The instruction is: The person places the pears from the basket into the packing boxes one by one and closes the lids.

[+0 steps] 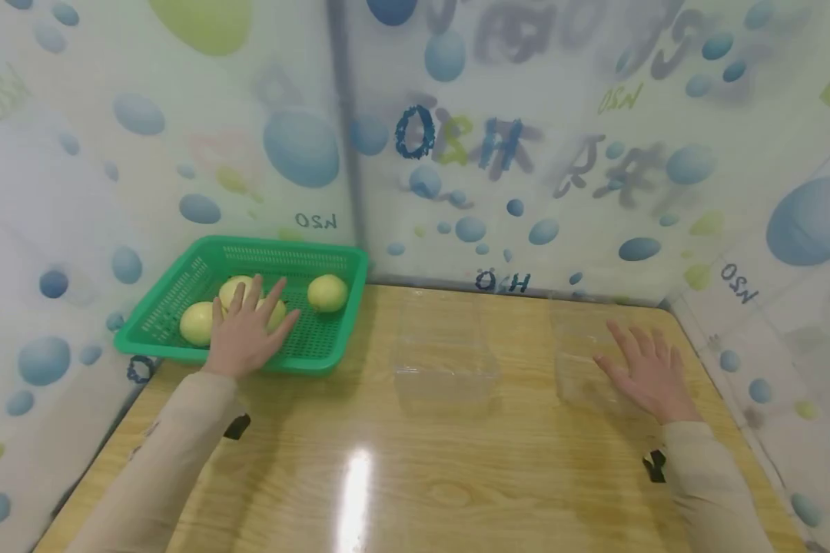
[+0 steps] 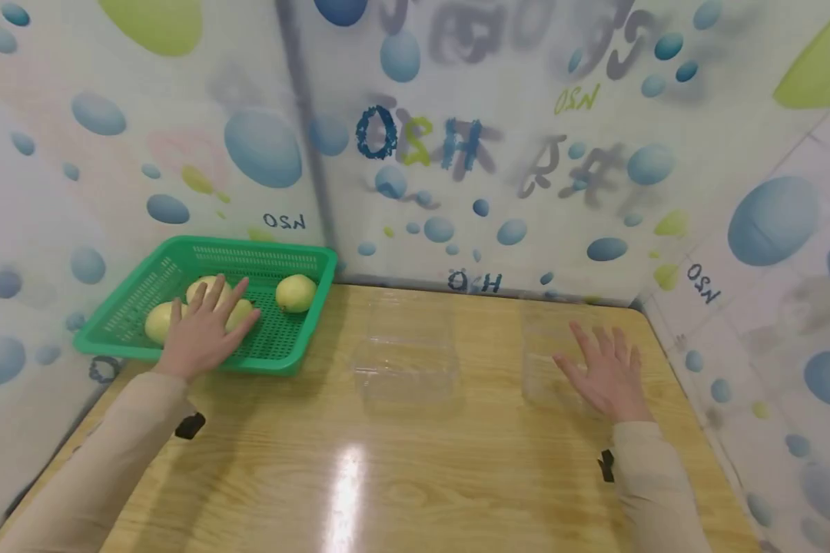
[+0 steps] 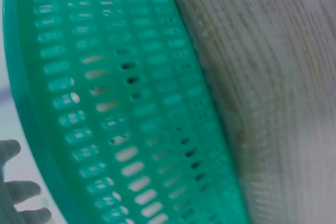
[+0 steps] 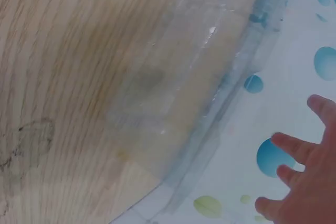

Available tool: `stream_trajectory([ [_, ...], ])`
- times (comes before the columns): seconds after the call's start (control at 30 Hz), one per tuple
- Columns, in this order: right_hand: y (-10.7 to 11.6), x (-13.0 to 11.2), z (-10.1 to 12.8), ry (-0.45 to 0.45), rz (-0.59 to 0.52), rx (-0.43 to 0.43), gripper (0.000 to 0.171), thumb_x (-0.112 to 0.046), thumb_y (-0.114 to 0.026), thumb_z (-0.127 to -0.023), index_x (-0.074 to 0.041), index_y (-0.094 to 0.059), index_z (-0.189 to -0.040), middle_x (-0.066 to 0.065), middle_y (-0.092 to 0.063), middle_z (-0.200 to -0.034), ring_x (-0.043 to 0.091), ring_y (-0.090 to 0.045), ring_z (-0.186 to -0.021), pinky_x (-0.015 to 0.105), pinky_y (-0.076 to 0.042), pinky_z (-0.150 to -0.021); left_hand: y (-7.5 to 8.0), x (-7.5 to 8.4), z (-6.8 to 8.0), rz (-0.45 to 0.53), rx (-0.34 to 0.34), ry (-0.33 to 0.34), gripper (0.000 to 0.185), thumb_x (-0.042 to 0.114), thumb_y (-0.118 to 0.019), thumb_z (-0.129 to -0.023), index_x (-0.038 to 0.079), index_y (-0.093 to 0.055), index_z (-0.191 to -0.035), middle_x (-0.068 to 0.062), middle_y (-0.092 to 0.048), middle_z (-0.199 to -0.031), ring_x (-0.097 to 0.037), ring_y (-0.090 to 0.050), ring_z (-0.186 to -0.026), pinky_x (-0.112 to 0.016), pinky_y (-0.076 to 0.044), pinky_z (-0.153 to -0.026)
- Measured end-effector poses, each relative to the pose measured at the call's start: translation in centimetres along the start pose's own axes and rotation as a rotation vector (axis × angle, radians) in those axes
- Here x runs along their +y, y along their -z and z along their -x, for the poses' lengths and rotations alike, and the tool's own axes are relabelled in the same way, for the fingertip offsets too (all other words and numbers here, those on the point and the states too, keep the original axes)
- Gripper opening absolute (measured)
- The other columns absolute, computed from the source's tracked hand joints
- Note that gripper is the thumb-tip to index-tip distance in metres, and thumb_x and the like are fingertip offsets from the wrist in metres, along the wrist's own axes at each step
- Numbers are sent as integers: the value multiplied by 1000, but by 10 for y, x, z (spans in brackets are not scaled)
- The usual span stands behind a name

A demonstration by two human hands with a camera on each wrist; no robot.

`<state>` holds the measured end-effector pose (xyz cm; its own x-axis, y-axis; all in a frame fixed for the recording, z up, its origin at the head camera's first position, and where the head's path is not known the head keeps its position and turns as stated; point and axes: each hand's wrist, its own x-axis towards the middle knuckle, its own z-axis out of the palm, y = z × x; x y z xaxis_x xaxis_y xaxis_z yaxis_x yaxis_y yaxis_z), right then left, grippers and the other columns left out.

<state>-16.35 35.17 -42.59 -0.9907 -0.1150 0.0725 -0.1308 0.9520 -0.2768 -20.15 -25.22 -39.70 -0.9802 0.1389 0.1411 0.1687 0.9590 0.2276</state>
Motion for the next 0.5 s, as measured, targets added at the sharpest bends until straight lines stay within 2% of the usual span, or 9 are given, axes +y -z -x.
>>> stream_trajectory([
  [0.17,2,-15,-3,92,-8,58,61,-42,-51,-98,1,-44,-140,35,-44,-132,56,-33,-124,72,-27,-94,6,25,2,28,122,-87,66,51,-38,-100,5,-37,-147,-31,-30,-148,-50,-21,-137,-66,-12,-109],
  [0.3,4,-27,0,132,-58,94,48,-31,-53,-99,3,-50,-133,32,-52,-124,51,-47,-111,66,-40,-86,5,51,5,80,272,-225,54,37,-48,-98,-4,-52,-133,-31,-48,-135,-51,-36,-129,-61,-26,-108],
  [0.37,4,-31,3,162,-80,121,43,-24,-56,-98,4,-53,-130,29,-55,-120,49,-50,-109,64,-42,-84,3,66,8,98,345,-309,46,31,-51,-96,-6,-57,-123,-29,-57,-123,-49,-48,-120,-58,-37,-101],
  [0.43,3,-36,7,200,-90,146,38,-18,-58,-97,4,-55,-127,26,-59,-117,47,-52,-107,62,-43,-84,0,80,13,110,408,-383,38,27,-52,-94,-6,-59,-112,-27,-63,-111,-45,-57,-107,-54,-48,-90],
  [0.5,-1,-40,9,238,-92,167,35,-13,-60,-94,5,-57,-125,24,-62,-113,44,-55,-105,60,-44,-83,-4,94,17,115,444,-428,33,25,-52,-94,-5,-61,-105,-23,-66,-101,-40,-63,-94,-50,-54,-75],
])
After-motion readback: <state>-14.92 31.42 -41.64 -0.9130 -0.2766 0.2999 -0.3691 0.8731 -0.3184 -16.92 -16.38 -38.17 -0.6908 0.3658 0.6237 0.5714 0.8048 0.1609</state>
